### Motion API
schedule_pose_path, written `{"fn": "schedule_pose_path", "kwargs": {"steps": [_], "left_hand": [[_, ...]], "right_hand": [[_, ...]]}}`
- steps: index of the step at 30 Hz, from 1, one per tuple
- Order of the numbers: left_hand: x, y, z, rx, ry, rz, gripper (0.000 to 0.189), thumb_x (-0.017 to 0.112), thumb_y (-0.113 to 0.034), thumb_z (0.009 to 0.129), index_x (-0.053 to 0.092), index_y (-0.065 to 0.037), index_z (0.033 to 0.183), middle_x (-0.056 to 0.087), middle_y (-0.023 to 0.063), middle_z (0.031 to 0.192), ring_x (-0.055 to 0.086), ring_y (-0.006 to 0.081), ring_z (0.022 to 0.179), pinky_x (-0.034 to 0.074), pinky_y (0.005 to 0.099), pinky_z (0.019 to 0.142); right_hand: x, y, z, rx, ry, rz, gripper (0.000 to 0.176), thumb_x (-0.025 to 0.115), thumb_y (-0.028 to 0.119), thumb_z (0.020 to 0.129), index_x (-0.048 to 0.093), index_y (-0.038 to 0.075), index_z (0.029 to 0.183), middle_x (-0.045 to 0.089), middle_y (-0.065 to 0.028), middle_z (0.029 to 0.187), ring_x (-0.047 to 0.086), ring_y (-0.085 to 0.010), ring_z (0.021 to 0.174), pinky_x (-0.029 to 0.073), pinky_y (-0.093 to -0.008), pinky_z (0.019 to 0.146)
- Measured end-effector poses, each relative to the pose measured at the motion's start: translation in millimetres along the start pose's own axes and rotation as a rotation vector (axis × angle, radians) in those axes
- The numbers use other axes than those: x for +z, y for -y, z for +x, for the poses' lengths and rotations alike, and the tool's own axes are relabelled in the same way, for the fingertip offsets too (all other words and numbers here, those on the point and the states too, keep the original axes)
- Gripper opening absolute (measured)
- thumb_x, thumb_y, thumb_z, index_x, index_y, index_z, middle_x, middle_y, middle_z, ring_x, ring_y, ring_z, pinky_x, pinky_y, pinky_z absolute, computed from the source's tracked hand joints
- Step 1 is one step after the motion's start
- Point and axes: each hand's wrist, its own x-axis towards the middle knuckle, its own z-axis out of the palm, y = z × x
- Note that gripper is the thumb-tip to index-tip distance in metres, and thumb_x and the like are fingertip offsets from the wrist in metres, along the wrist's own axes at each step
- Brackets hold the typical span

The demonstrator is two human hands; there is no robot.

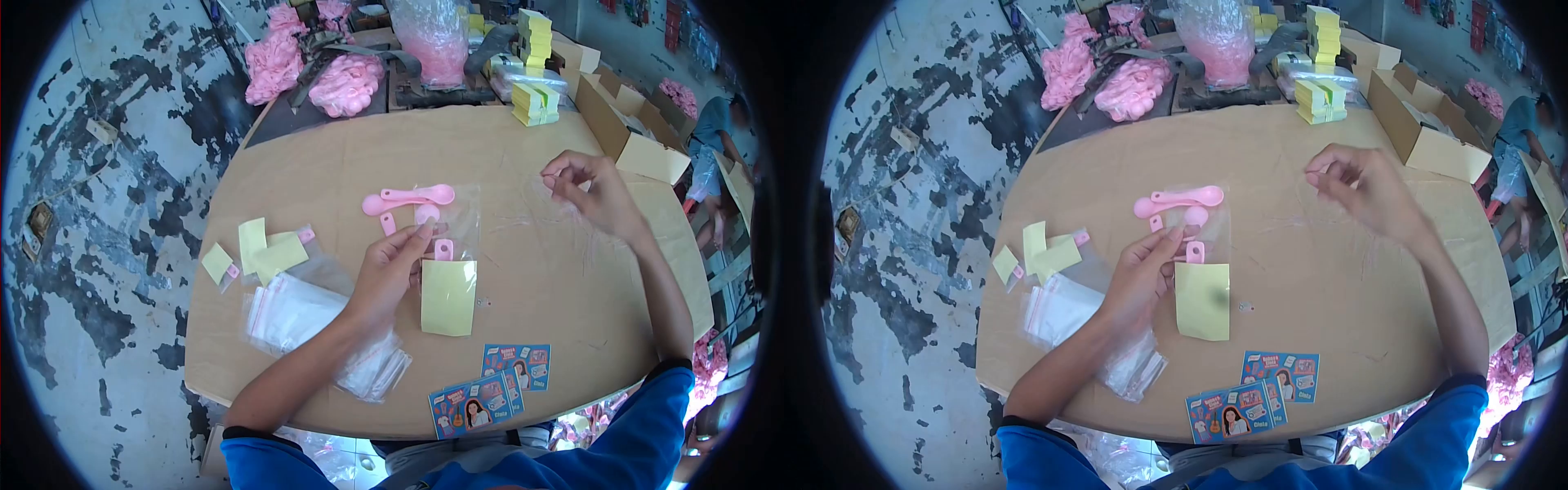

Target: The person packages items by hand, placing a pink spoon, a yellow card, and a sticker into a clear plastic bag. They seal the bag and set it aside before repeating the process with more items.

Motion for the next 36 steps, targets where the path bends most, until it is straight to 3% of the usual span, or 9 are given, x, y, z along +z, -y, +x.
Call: {"fn": "schedule_pose_path", "kwargs": {"steps": [1,3,8,11,19,22,30,33,36], "left_hand": [[1,0,0,0.001,0.007,-0.017,0.034,0.049,-0.028,0.101,0.058,-0.002,0.122,0.067,0.0043,0.102,0.065,0.0087,0.086,0.054,0.0260,0.075],[2,-1,-3,-0.008,0.021,0.009,0.034,0.049,-0.028,0.101,0.058,-0.002,0.121,0.067,0.0049,0.105,0.066,0.0098,0.087,0.054,0.0269,0.077],[6,5,-3,0.010,0.059,0.020,0.034,0.050,-0.026,0.101,0.058,-0.001,0.122,0.066,0.0057,0.108,0.066,0.0117,0.092,0.054,0.0287,0.079],[2,7,0,-0.027,0.062,0.072,0.032,0.051,-0.025,0.100,0.060,-0.001,0.120,0.067,0.0056,0.107,0.066,0.0118,0.092,0.055,0.0284,0.078],[1,11,-4,0.077,0.092,0.250,0.024,0.055,-0.019,0.098,0.063,-0.001,0.112,0.068,0.0038,0.090,0.067,0.0112,0.080,0.055,0.0245,0.069],[-1,10,-2,0.051,0.133,0.247,0.024,0.053,-0.018,0.100,0.062,0.001,0.111,0.067,0.0044,0.094,0.064,0.0091,0.085,0.055,0.0264,0.073],[8,-2,-4,-0.073,0.162,0.248,0.031,0.053,-0.017,0.098,0.058,-0.002,0.125,0.064,0.0049,0.109,0.064,0.0121,0.097,0.055,0.0294,0.080],[9,-3,-5,-0.044,0.172,0.262,0.031,0.053,-0.015,0.098,0.057,-0.003,0.127,0.062,0.0047,0.113,0.063,0.0133,0.101,0.055,0.0301,0.082],[7,0,-3,-0.029,0.165,0.237,0.028,0.052,-0.015,0.098,0.059,-0.004,0.124,0.062,0.0048,0.113,0.062,0.0137,0.102,0.054,0.0304,0.085]], "right_hand": [[6,18,-4,0.266,0.093,0.302,0.017,0.057,0.015,0.096,0.066,0.003,0.104,0.069,-0.0076,0.087,0.064,-0.0104,0.080,0.050,-0.0269,0.073],[39,28,-15,0.176,0.148,0.665,0.019,0.057,0.016,0.096,0.065,0.002,0.106,0.068,-0.0077,0.088,0.063,-0.0114,0.079,0.049,-0.0264,0.071],[95,46,-19,0.110,0.315,0.954,0.022,0.064,0.019,0.093,0.065,0.002,0.108,0.068,-0.0029,0.085,0.060,-0.0070,0.076,0.049,-0.0237,0.068],[100,31,-20,0.229,0.312,1.018,0.024,0.068,0.020,0.091,0.066,0.003,0.107,0.067,-0.0001,0.083,0.059,-0.0046,0.073,0.048,-0.0218,0.065],[106,26,-29,0.236,0.362,1.071,0.024,0.067,0.017,0.091,0.067,0.003,0.111,0.067,-0.0004,0.083,0.059,-0.0039,0.073,0.048,-0.0208,0.061],[105,23,-29,0.194,0.349,1.063,0.026,0.067,0.016,0.091,0.066,0.002,0.112,0.068,-0.0025,0.089,0.060,-0.0043,0.076,0.049,-0.0213,0.063],[111,27,-38,0.128,0.309,1.125,0.027,0.063,0.013,0.093,0.064,0.000,0.117,0.069,-0.0064,0.101,0.062,-0.0080,0.089,0.051,-0.0242,0.076],[103,34,-37,0.255,0.323,1.094,0.026,0.061,0.013,0.095,0.065,-0.001,0.117,0.069,-0.0074,0.102,0.062,-0.0089,0.091,0.050,-0.0253,0.079],[103,33,-36,0.229,0.290,1.112,0.024,0.059,0.011,0.095,0.066,0.000,0.116,0.069,-0.0074,0.102,0.062,-0.0089,0.091,0.050,-0.0252,0.080]]}}
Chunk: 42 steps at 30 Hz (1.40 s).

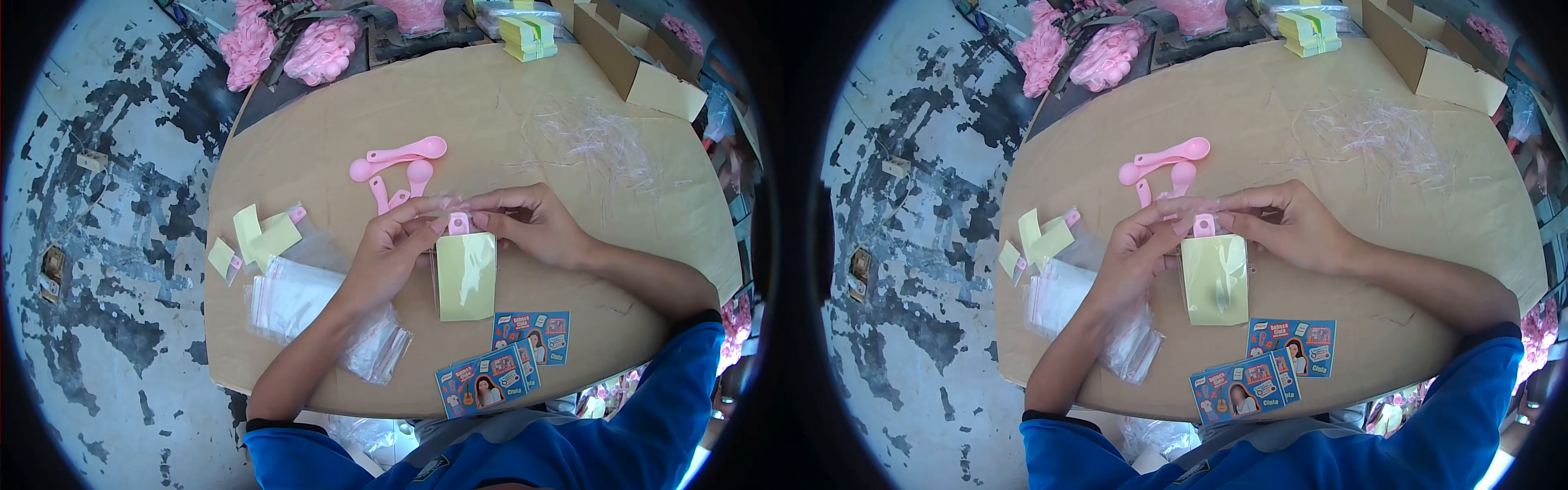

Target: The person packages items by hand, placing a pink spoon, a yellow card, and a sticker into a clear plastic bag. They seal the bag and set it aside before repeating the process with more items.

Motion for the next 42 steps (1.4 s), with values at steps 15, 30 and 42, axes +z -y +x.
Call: {"fn": "schedule_pose_path", "kwargs": {"steps": [15,30,42], "left_hand": [[-6,11,-3,0.221,0.101,0.147,0.014,0.043,-0.005,0.098,0.057,-0.002,0.098,0.057,0.0012,0.091,0.055,0.0063,0.088,0.048,0.0241,0.077],[0,24,2,0.377,0.042,0.176,0.023,0.069,-0.006,0.087,0.048,-0.005,0.096,0.052,0.0011,0.092,0.053,0.0042,0.069,0.046,0.0212,0.062],[-2,25,-1,0.561,0.005,0.363,0.008,0.053,-0.004,0.084,0.049,-0.004,0.091,0.054,0.0043,0.076,0.052,0.0127,0.063,0.044,0.0288,0.059]], "right_hand": [[-23,-12,5,-0.471,0.094,-0.368,0.030,0.054,-0.012,0.076,0.073,0.003,0.094,0.068,-0.0111,0.088,0.061,-0.0201,0.082,0.049,-0.0313,0.077],[-6,37,6,0.109,0.147,-0.362,0.026,0.057,0.021,0.097,0.055,0.004,0.116,0.064,-0.0017,0.091,0.056,-0.0059,0.072,0.047,-0.0229,0.065],[44,141,105,-0.289,-0.030,-0.683,0.017,0.059,0.021,0.095,0.062,0.007,0.104,0.062,0.0011,0.080,0.055,-0.0050,0.068,0.043,-0.0199,0.060]]}}
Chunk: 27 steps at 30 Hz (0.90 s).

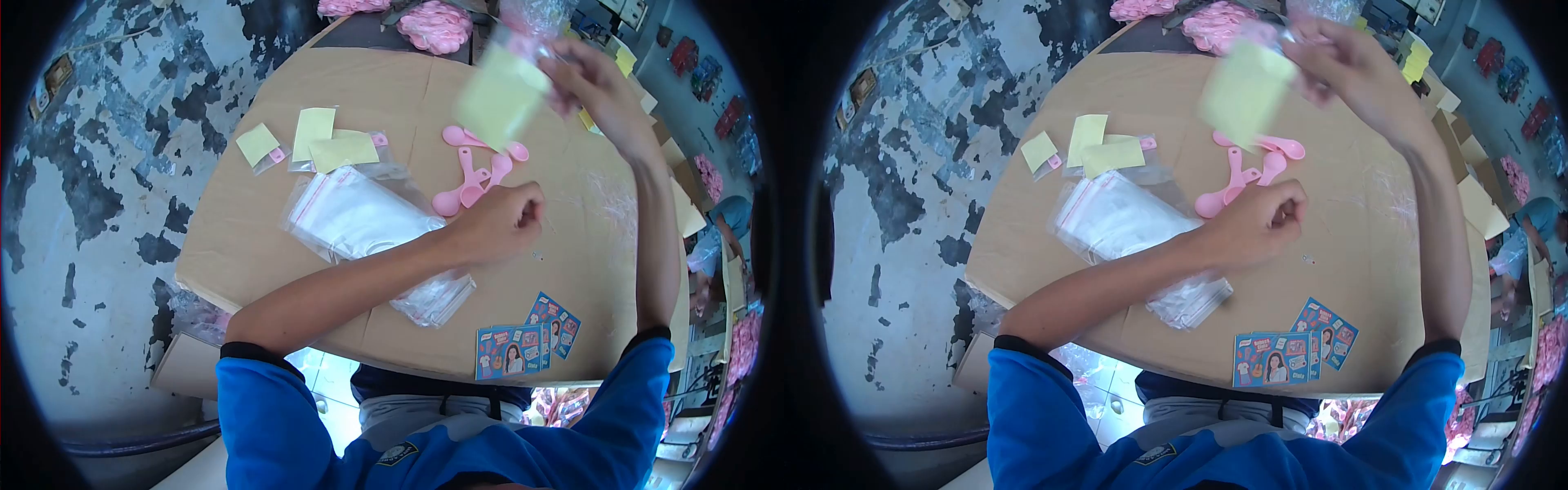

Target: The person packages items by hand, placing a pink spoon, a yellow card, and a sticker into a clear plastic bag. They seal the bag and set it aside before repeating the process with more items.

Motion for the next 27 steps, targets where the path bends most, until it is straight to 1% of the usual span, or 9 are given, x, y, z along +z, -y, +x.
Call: {"fn": "schedule_pose_path", "kwargs": {"steps": [2,6,9,10,13,18,21,24,27], "left_hand": [[0,-11,-3,0.095,0.108,0.021,0.004,0.054,-0.004,0.082,0.051,-0.004,0.084,0.056,0.0044,0.070,0.054,0.0149,0.062,0.044,0.0292,0.059],[6,-11,-8,0.492,0.016,0.192,0.012,0.060,-0.004,0.076,0.055,-0.006,0.087,0.058,0.0078,0.075,0.059,0.0244,0.062,0.047,0.0333,0.056],[8,-12,-10,0.785,-0.041,0.444,0.016,0.064,-0.006,0.072,0.056,-0.008,0.086,0.058,0.0061,0.078,0.059,0.0229,0.062,0.048,0.0329,0.055],[10,-12,-11,0.847,-0.027,0.521,0.015,0.067,-0.009,0.070,0.057,-0.010,0.081,0.058,0.0034,0.079,0.059,0.0184,0.061,0.047,0.0315,0.054],[17,-13,-17,0.972,0.044,0.706,0.013,0.068,-0.011,0.069,0.058,-0.011,0.077,0.057,0.0010,0.077,0.057,0.0142,0.061,0.046,0.0292,0.052],[17,-21,-16,1.036,0.015,0.742,0.012,0.069,-0.013,0.067,0.059,-0.011,0.075,0.052,-0.0007,0.072,0.054,0.0117,0.060,0.043,0.0263,0.051],[13,-21,-16,1.016,0.019,0.745,0.012,0.069,-0.013,0.067,0.059,-0.011,0.074,0.050,-0.0007,0.070,0.052,0.0118,0.059,0.041,0.0256,0.050],[15,-19,-15,1.020,0.013,0.739,0.013,0.069,-0.013,0.067,0.059,-0.011,0.074,0.049,-0.0006,0.070,0.051,0.0115,0.058,0.041,0.0255,0.049],[14,-22,-16,1.000,0.061,0.775,0.012,0.070,-0.013,0.068,0.060,-0.012,0.074,0.049,-0.0007,0.069,0.051,0.0107,0.058,0.041,0.0256,0.049]], "right_hand": [[15,4,5,0.027,-0.020,0.091,0.017,0.057,0.021,0.095,0.061,0.006,0.103,0.063,0.0006,0.081,0.056,-0.0054,0.069,0.045,-0.0202,0.061],[47,-14,-13,0.023,0.218,0.082,0.019,0.054,0.020,0.095,0.060,0.005,0.103,0.065,-0.0018,0.084,0.061,-0.0089,0.072,0.049,-0.0231,0.062],[66,-31,-36,-0.012,0.458,-0.123,0.024,0.056,0.023,0.095,0.064,0.001,0.093,0.066,-0.0043,0.080,0.063,-0.0115,0.070,0.050,-0.0252,0.061],[68,-33,-41,0.039,0.511,-0.130,0.026,0.057,0.024,0.094,0.064,0.000,0.090,0.066,-0.0047,0.077,0.062,-0.0113,0.069,0.050,-0.0257,0.061],[87,-32,-48,0.131,0.653,-0.173,0.031,0.061,0.028,0.093,0.066,-0.002,0.085,0.063,-0.0057,0.070,0.058,-0.0107,0.065,0.047,-0.0270,0.058],[116,-39,-40,0.071,0.742,-0.177,0.033,0.065,0.030,0.091,0.064,-0.001,0.078,0.060,-0.0051,0.064,0.053,-0.0100,0.058,0.042,-0.0267,0.054],[122,-49,-40,0.053,0.635,-0.082,0.034,0.067,0.029,0.090,0.060,0.000,0.072,0.056,-0.0030,0.059,0.048,-0.0095,0.054,0.039,-0.0273,0.052],[119,-44,-42,0.031,0.600,-0.018,0.035,0.065,0.026,0.091,0.056,0.001,0.069,0.051,-0.0046,0.055,0.045,-0.0112,0.051,0.037,-0.0297,0.050],[117,-48,-39,-0.112,0.639,-0.111,0.028,0.061,0.020,0.092,0.059,0.000,0.072,0.049,-0.0083,0.055,0.042,-0.0157,0.049,0.036,-0.0321,0.050]]}}
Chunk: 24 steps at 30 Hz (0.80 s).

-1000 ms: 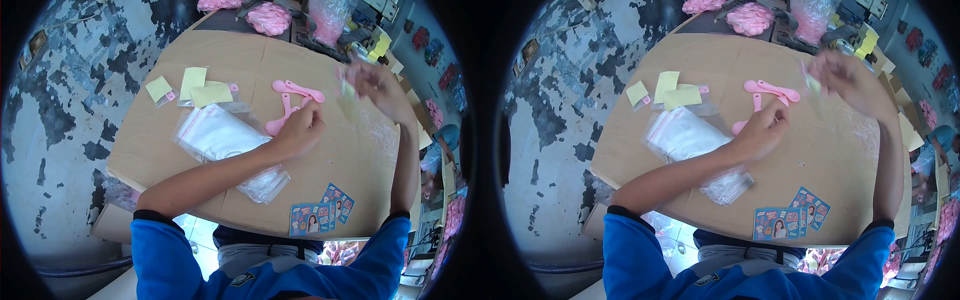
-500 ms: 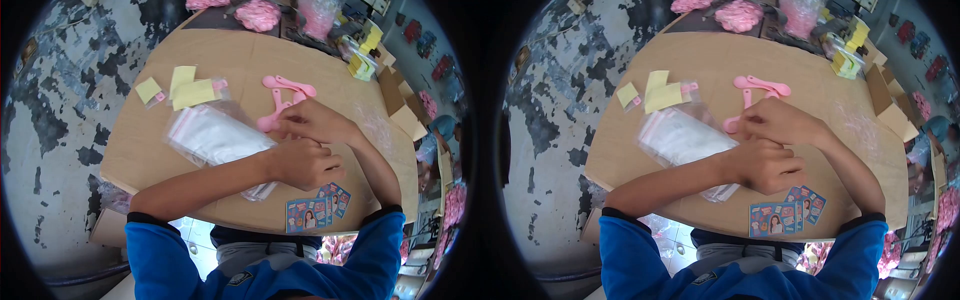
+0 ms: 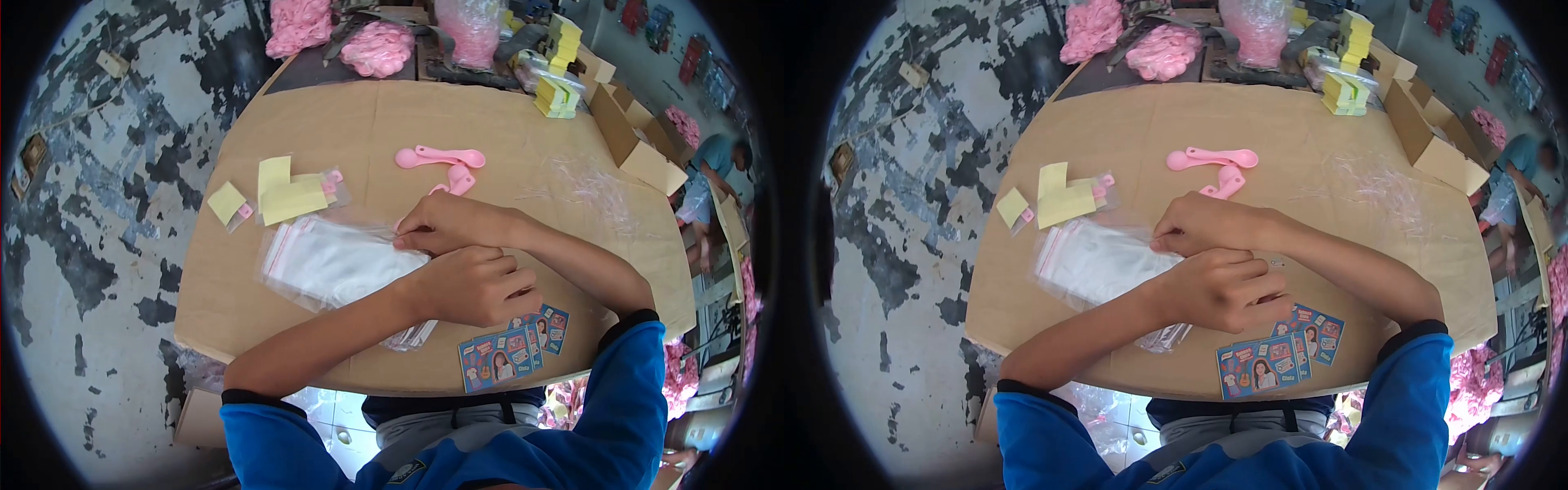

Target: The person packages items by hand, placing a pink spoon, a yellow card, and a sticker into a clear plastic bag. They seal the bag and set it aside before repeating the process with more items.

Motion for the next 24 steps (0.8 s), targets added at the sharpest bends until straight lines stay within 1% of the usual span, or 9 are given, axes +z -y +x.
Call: {"fn": "schedule_pose_path", "kwargs": {"steps": [3,6,9,12,13,16,17,22,24], "left_hand": [[-4,-3,3,0.006,0.041,-0.007,0.012,0.070,-0.014,0.068,0.060,-0.013,0.075,0.049,-0.0011,0.069,0.050,0.0102,0.057,0.040,0.0256,0.049],[-1,-8,5,-0.019,0.048,-0.032,0.013,0.070,-0.014,0.069,0.061,-0.013,0.077,0.052,-0.0016,0.070,0.051,0.0105,0.057,0.041,0.0257,0.049],[-3,-6,5,-0.088,0.031,-0.047,0.017,0.072,-0.016,0.070,0.061,-0.012,0.082,0.055,-0.0010,0.072,0.053,0.0131,0.058,0.043,0.0265,0.051],[-7,1,2,-0.356,-0.008,-0.234,0.028,0.075,-0.020,0.073,0.060,-0.010,0.094,0.056,-0.0006,0.072,0.055,0.0138,0.058,0.044,0.0266,0.054],[-8,3,2,-0.477,-0.024,-0.330,0.033,0.076,-0.022,0.074,0.060,-0.009,0.099,0.057,-0.0005,0.071,0.055,0.0135,0.058,0.044,0.0265,0.054],[-14,9,5,-0.899,-0.019,-0.704,0.053,0.066,-0.043,0.086,0.050,-0.002,0.115,0.055,0.0027,0.081,0.058,0.0115,0.072,0.045,0.0279,0.059],[-9,14,0,-0.921,-0.056,-0.777,0.060,0.065,-0.048,0.086,0.047,-0.001,0.120,0.056,0.0039,0.088,0.057,0.0112,0.080,0.045,0.0277,0.064],[-1,23,9,-1.024,-0.178,-1.167,0.088,0.059,-0.064,0.084,0.035,0.003,0.137,0.050,0.0090,0.124,0.048,0.0147,0.116,0.044,0.0278,0.089],[1,20,2,-1.113,-0.150,-1.100,0.071,0.055,-0.050,0.093,0.040,0.004,0.137,0.053,0.0101,0.125,0.049,0.0173,0.118,0.040,0.0286,0.097]], "right_hand": [[-1,11,-4,-0.018,-0.074,-0.083,0.020,0.058,0.014,0.091,0.062,-0.001,0.078,0.052,-0.0123,0.057,0.048,-0.0206,0.050,0.039,-0.0348,0.052],[3,12,-8,0.049,-0.251,-0.171,0.019,0.057,0.014,0.090,0.063,-0.001,0.081,0.063,-0.0167,0.069,0.060,-0.0319,0.061,0.046,-0.0391,0.060],[-8,4,-17,-0.017,-0.403,-0.081,0.017,0.056,0.014,0.091,0.065,0.000,0.090,0.065,-0.0169,0.076,0.063,-0.0334,0.067,0.048,-0.0398,0.062],[-30,0,-34,-0.127,-0.659,-0.006,0.019,0.054,0.013,0.096,0.065,-0.003,0.095,0.066,-0.0095,0.075,0.063,-0.0153,0.065,0.051,-0.0301,0.060],[-42,12,-49,-0.062,-0.642,0.060,0.024,0.051,0.018,0.100,0.064,-0.002,0.102,0.065,-0.0054,0.079,0.060,-0.0087,0.069,0.050,-0.0267,0.060],[-57,8,-83,0.138,-0.597,0.379,0.029,0.049,0.025,0.101,0.065,0.002,0.107,0.066,-0.0028,0.086,0.059,-0.0088,0.070,0.050,-0.0259,0.061],[-56,9,-94,0.081,-0.545,0.492,0.033,0.046,0.031,0.102,0.062,0.004,0.112,0.061,0.0017,0.086,0.055,-0.0053,0.071,0.049,-0.0217,0.060],[-33,2,-134,0.203,-0.321,0.504,0.034,0.045,0.032,0.103,0.062,0.003,0.109,0.059,0.0017,0.082,0.053,-0.0049,0.072,0.050,-0.0240,0.063],[-29,-13,-140,0.213,-0.231,0.439,0.034,0.045,0.032,0.103,0.062,0.003,0.108,0.059,0.0017,0.081,0.053,-0.0059,0.071,0.050,-0.0254,0.064]]}}
